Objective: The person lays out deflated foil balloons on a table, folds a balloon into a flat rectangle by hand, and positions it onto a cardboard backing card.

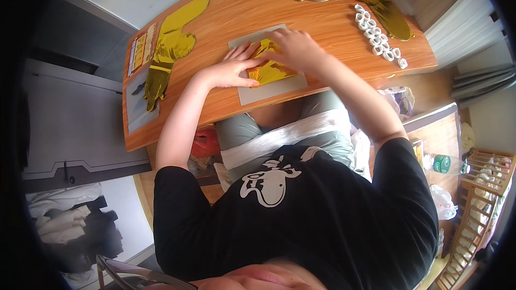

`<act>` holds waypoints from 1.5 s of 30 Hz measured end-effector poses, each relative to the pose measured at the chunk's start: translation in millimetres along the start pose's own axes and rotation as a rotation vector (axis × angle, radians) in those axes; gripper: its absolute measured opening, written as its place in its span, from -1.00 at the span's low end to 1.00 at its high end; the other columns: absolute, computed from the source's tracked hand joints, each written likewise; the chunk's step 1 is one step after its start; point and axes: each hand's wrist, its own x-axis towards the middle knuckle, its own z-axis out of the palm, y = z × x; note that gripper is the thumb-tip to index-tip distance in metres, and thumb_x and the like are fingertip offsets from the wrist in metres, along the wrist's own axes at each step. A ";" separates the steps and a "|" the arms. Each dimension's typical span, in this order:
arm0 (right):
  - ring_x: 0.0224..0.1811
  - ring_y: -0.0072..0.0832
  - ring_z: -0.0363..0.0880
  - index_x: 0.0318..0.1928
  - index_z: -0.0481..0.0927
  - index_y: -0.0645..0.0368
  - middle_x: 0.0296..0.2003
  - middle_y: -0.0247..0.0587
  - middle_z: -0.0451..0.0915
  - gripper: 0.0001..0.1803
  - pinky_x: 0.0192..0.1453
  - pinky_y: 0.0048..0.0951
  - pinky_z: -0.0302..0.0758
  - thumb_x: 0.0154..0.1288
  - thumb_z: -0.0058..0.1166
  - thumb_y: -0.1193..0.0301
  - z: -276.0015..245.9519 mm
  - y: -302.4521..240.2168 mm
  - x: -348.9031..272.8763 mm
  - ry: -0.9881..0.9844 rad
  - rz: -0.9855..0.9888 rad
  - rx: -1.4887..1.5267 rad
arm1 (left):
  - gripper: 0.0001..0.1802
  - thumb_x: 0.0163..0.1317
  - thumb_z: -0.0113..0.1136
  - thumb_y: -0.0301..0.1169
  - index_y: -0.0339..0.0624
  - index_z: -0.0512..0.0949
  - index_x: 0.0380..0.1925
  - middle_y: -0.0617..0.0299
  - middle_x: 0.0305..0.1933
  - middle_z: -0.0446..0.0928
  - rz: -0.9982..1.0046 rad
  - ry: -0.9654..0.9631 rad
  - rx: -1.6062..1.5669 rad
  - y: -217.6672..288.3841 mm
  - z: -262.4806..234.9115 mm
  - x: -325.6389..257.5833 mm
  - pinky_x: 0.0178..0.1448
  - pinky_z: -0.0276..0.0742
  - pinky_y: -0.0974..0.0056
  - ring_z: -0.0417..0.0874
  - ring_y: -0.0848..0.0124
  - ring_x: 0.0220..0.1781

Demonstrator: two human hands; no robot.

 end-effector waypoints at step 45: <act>0.68 -0.14 -0.04 0.57 0.16 0.20 0.61 -0.05 0.09 0.23 0.71 0.01 -0.10 0.18 0.03 -0.48 52.1 -13.5 -0.6 0.206 -0.141 -0.279 | 0.50 -0.10 0.17 0.62 -0.29 -0.01 0.60 -0.15 0.70 -0.10 -0.056 0.341 0.157 12.1 31.3 -27.4 0.66 -0.27 -0.39 -0.12 -0.03 0.73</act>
